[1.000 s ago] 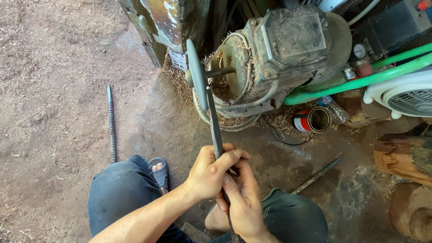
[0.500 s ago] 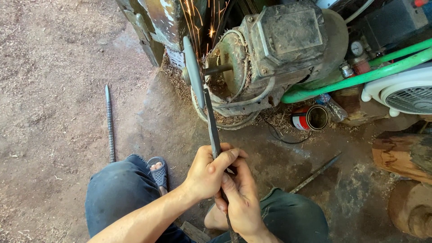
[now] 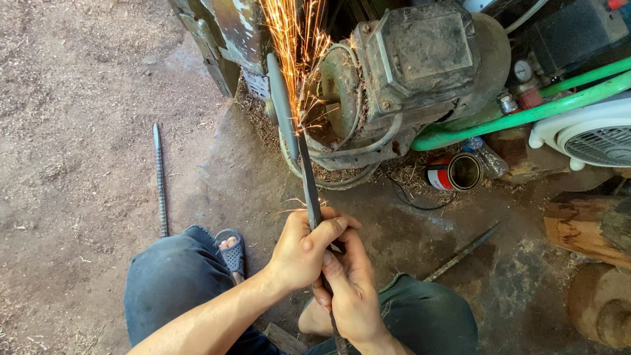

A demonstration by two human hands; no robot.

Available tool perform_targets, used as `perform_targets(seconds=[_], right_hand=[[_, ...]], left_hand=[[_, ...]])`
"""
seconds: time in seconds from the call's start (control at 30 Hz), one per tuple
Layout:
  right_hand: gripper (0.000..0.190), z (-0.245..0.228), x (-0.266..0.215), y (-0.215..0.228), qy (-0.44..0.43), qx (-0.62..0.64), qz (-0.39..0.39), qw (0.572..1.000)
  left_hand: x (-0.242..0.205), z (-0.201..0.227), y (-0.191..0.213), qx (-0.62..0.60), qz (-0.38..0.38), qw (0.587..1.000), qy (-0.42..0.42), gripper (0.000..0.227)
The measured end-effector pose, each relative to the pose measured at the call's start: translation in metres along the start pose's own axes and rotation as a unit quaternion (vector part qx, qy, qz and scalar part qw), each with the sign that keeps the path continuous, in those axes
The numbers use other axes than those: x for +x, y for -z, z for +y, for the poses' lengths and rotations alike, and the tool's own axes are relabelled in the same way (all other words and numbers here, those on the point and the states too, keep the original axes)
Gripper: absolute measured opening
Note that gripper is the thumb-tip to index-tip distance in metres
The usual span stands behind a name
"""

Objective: Sharpening a metal rod using a motorized grinding wheel.

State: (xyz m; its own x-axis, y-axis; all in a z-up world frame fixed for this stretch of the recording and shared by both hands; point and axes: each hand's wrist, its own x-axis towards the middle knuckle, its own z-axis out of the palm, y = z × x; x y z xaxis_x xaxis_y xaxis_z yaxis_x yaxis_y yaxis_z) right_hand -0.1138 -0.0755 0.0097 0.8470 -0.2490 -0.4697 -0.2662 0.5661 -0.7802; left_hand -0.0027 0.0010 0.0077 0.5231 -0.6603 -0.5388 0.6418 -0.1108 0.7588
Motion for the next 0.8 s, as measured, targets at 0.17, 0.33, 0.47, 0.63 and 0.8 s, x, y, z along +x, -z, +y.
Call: perform_targets(seconds=[0.17, 0.33, 0.47, 0.63, 0.8], right_hand=[[0.033, -0.002, 0.003, -0.003, 0.01, 0.011, -0.003, 1.0], [0.035, -0.005, 0.007, -0.005, 0.005, 0.008, 0.002, 1.0], [0.033, -0.003, 0.01, -0.004, 0.012, 0.007, -0.001, 1.0], [0.036, -0.008, 0.011, -0.008, 0.013, 0.027, -0.003, 1.0], [0.039, -0.01, 0.013, -0.011, 0.004, 0.009, 0.024, 1.0]], left_hand=[[0.003, -0.001, 0.002, -0.004, -0.002, 1.0, 0.007, 0.033], [0.005, 0.0, 0.003, -0.015, 0.003, 1.0, 0.022, 0.033], [0.009, -0.003, 0.006, -0.009, -0.001, 1.0, -0.009, 0.033], [0.009, 0.003, 0.005, -0.004, 0.004, 1.0, -0.004, 0.032], [0.011, 0.002, 0.006, 0.013, 0.011, 1.0, -0.01, 0.033]])
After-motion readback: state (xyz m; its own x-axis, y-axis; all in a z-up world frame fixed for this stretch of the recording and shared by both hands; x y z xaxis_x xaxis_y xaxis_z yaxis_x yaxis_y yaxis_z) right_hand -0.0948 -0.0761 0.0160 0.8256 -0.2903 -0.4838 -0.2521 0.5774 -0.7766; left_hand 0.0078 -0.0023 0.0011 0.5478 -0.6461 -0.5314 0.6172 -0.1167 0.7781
